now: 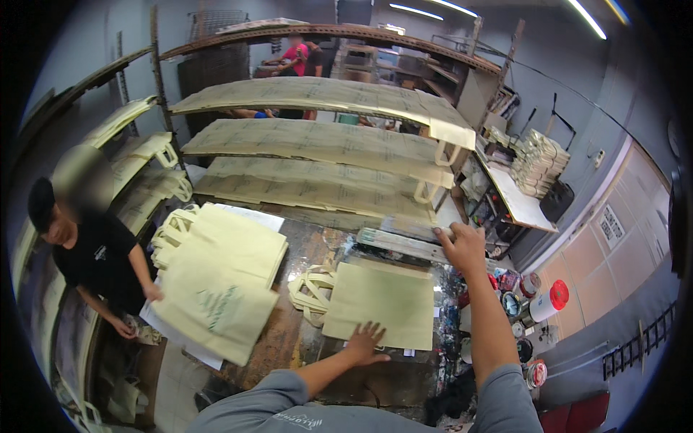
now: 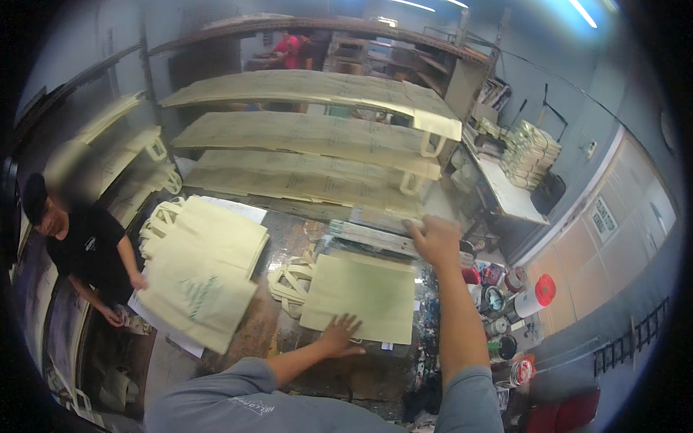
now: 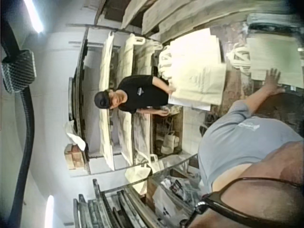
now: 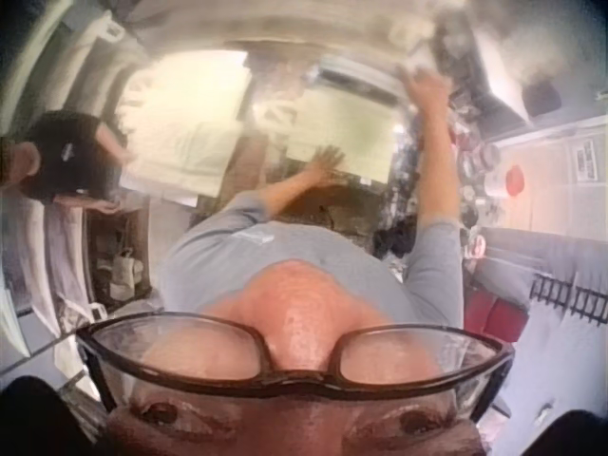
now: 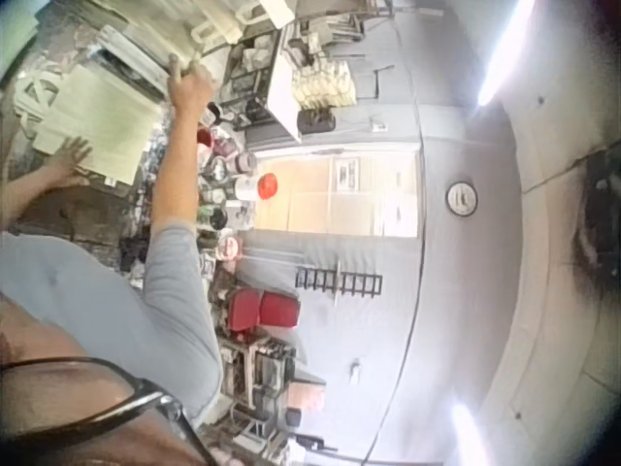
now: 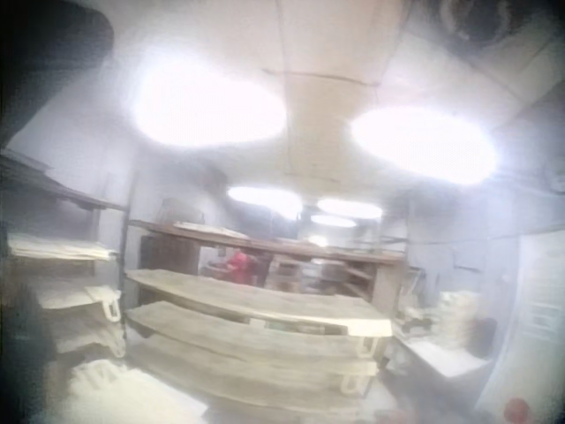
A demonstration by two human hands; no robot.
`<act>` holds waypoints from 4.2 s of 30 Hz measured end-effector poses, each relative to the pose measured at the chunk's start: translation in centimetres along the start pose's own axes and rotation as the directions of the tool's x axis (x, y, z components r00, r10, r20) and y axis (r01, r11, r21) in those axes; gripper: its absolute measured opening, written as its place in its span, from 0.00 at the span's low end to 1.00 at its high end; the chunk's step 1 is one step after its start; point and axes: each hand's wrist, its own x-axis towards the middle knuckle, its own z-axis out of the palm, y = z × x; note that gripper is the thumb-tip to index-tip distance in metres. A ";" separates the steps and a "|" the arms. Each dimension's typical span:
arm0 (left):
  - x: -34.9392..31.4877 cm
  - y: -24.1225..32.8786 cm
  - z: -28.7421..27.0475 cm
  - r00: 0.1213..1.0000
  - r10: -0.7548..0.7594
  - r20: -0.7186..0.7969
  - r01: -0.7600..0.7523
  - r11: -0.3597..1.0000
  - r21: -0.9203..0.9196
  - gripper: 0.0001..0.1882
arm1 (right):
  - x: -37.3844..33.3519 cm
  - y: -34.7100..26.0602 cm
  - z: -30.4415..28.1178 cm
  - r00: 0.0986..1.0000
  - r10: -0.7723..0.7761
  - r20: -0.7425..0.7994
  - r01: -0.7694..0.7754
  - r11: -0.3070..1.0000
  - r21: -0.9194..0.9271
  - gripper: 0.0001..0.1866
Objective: The person performs screen printing on yellow tote bags, placing each bag on a flat surface, lowering a screen frame, and using a squeegee to apply green ink before setting the bag aside.
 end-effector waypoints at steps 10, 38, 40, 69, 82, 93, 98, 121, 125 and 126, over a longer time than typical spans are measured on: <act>3.2 5.6 5.1 0.998 0.054 0.044 -0.055 0.998 0.022 0.68 | -0.2 2.3 2.3 0.997 0.002 -0.081 -0.001 1.000 0.013 0.37; 3.4 6.6 -11.8 0.908 -0.334 -0.252 -0.253 0.040 -0.967 0.67 | -7.6 0.6 1.6 0.983 -0.021 0.184 0.036 0.996 -0.082 0.28; 0.3 4.4 -14.0 0.929 -0.370 0.020 -0.174 -0.483 -0.858 0.67 | -11.3 1.5 3.0 0.841 -0.032 0.540 0.030 0.999 0.012 0.29; -6.6 2.0 -3.4 0.753 -0.434 0.496 0.194 -0.573 -0.796 0.63 | -15.0 6.2 23.1 0.916 -0.042 0.400 0.081 0.993 -0.083 0.27; 14.4 -6.4 -13.4 0.876 -0.193 -0.443 0.086 0.964 -0.250 0.43 | -5.2 10.5 28.5 0.867 0.033 0.498 0.074 0.978 -0.193 0.32; 24.3 -11.9 -5.9 0.876 0.015 -0.481 0.115 0.964 0.240 0.32 | -9.5 9.8 27.8 0.871 -0.047 0.489 0.109 0.989 -0.099 0.28; 19.2 -9.3 -5.1 0.892 -0.016 -0.452 0.144 0.958 0.250 0.31 | -13.0 7.6 24.3 0.823 -0.056 0.566 0.109 0.992 -0.060 0.27; -8.0 -3.0 -1.7 0.808 -0.346 -0.478 0.397 0.918 0.007 0.52 | -32.0 -2.3 12.5 0.851 0.010 0.526 0.002 1.000 -0.022 0.26; -8.7 -5.3 -0.6 0.882 -0.389 -0.267 0.413 0.910 0.038 0.53 | -28.3 -1.6 11.7 0.829 0.017 0.559 -0.052 0.998 0.047 0.36; -8.5 -5.3 -1.1 0.899 -0.354 -0.257 0.379 0.924 0.051 0.53 | -28.0 -1.0 11.8 0.825 0.024 0.565 -0.082 0.994 0.079 0.39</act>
